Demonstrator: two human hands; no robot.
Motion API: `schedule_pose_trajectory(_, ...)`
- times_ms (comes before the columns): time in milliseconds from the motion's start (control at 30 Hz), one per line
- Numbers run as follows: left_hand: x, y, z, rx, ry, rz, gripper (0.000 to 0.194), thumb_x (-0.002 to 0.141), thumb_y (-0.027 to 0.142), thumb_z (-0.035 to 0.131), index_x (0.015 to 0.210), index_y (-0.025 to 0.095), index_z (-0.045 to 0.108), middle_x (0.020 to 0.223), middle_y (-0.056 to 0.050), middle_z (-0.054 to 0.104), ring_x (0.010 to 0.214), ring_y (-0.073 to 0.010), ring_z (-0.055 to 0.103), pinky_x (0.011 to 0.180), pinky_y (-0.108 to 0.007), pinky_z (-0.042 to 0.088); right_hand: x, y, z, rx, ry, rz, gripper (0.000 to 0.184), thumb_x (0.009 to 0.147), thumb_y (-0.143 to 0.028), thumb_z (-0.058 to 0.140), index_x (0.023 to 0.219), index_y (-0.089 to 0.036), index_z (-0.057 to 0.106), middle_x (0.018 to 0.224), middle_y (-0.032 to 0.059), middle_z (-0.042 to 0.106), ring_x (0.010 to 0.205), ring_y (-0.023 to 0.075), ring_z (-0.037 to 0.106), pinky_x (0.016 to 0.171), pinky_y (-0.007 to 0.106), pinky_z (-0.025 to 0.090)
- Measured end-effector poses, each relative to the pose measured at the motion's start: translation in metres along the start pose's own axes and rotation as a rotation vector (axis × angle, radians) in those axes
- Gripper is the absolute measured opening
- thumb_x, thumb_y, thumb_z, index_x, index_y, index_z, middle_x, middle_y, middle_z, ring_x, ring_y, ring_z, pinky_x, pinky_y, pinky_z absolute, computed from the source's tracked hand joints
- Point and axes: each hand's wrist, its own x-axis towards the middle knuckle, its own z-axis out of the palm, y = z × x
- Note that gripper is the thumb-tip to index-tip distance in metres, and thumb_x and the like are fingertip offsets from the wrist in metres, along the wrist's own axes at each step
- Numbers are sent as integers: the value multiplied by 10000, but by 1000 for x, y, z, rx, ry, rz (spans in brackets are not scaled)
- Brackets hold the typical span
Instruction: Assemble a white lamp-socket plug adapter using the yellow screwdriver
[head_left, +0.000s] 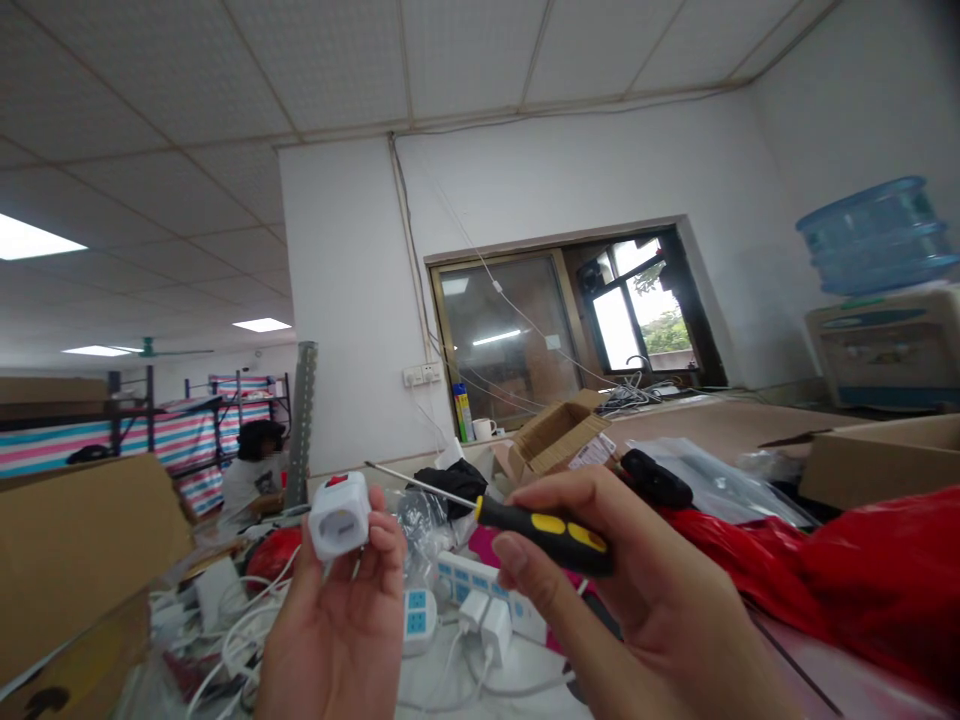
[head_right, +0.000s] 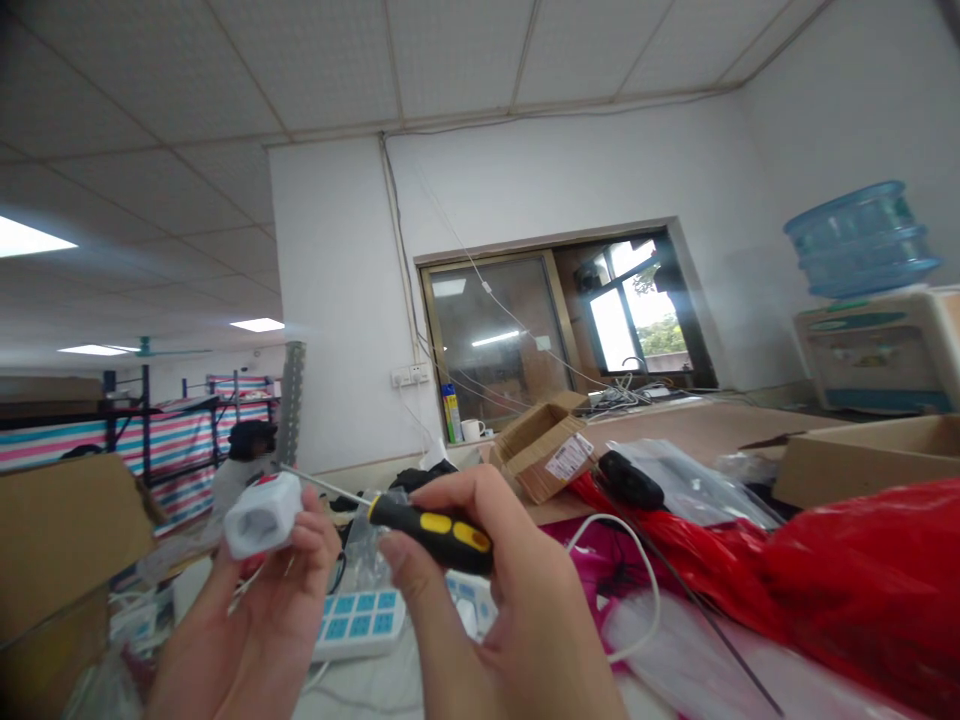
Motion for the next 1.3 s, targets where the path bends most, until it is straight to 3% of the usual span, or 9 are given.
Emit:
schedule_pose_trajectory(167,-16,-11,14,-187,118,-207,406,1143,278,418,1308,33,697,1171,-236,722,961,-230,770,676,-289,734,7,12,-2,-93,-57,61,412,1079,-661,529,1120,-273,662,864,18,688,659,161,600,482,240,464)
schedule_pose_trajectory(267,-14,-17,4,-268,42,-308,437,1139,263,370,1365,57,682,1173,-217,717,870,-192,742,684,-299,720,9,15,-2,-123,-76,71,544,1079,-753,434,923,-257,593,804,25,653,750,183,625,504,260,422)
schedule_pose_trajectory(367,-6,-23,-15,-187,-95,-394,459,1121,310,370,1279,141,766,1184,-194,733,919,-243,723,794,-423,703,8,16,-1,-139,-115,141,612,1062,-814,359,884,-261,551,836,40,652,785,204,621,542,286,436)
schedule_pose_trajectory(467,0,-31,-27,17,-226,-343,441,1084,349,452,1135,160,846,1160,-185,782,970,-279,734,929,-480,663,6,20,2,-149,-181,150,555,1065,-779,411,968,-261,584,907,42,674,820,217,630,637,309,482)
schedule_pose_trajectory(633,-5,-38,-25,376,-317,-105,232,937,342,826,1096,179,872,1227,-153,818,1177,-275,743,1022,-359,632,7,32,6,-98,-203,70,282,1018,-533,672,1094,-265,628,1050,39,735,956,233,698,833,335,551)
schedule_pose_trajectory(767,-14,-36,-15,608,-343,13,387,786,442,978,1007,142,874,1058,-137,833,815,-182,722,796,-298,671,10,32,11,-102,-88,24,365,912,-485,805,1170,-243,714,1004,68,778,919,266,735,806,354,587)
schedule_pose_trajectory(933,-13,-32,-11,763,-307,-18,559,814,608,918,971,74,864,725,-88,745,538,-108,587,475,-190,507,13,30,21,-123,-48,-3,462,796,-489,903,1151,-232,756,936,66,777,941,291,738,824,373,601)
schedule_pose_trajectory(1200,-1,-35,-24,806,-199,-152,785,658,855,874,793,87,789,548,12,546,452,-38,392,416,-144,373,8,34,20,-30,-150,116,305,822,-375,842,1063,-224,732,1007,64,793,990,280,754,838,368,590)
schedule_pose_trajectory(1300,-2,-38,-20,776,-183,-117,767,635,836,901,807,97,793,557,2,585,454,-51,430,421,-161,370,7,32,19,19,-164,168,287,856,-362,785,1085,-209,707,1025,69,796,977,274,756,848,388,590)
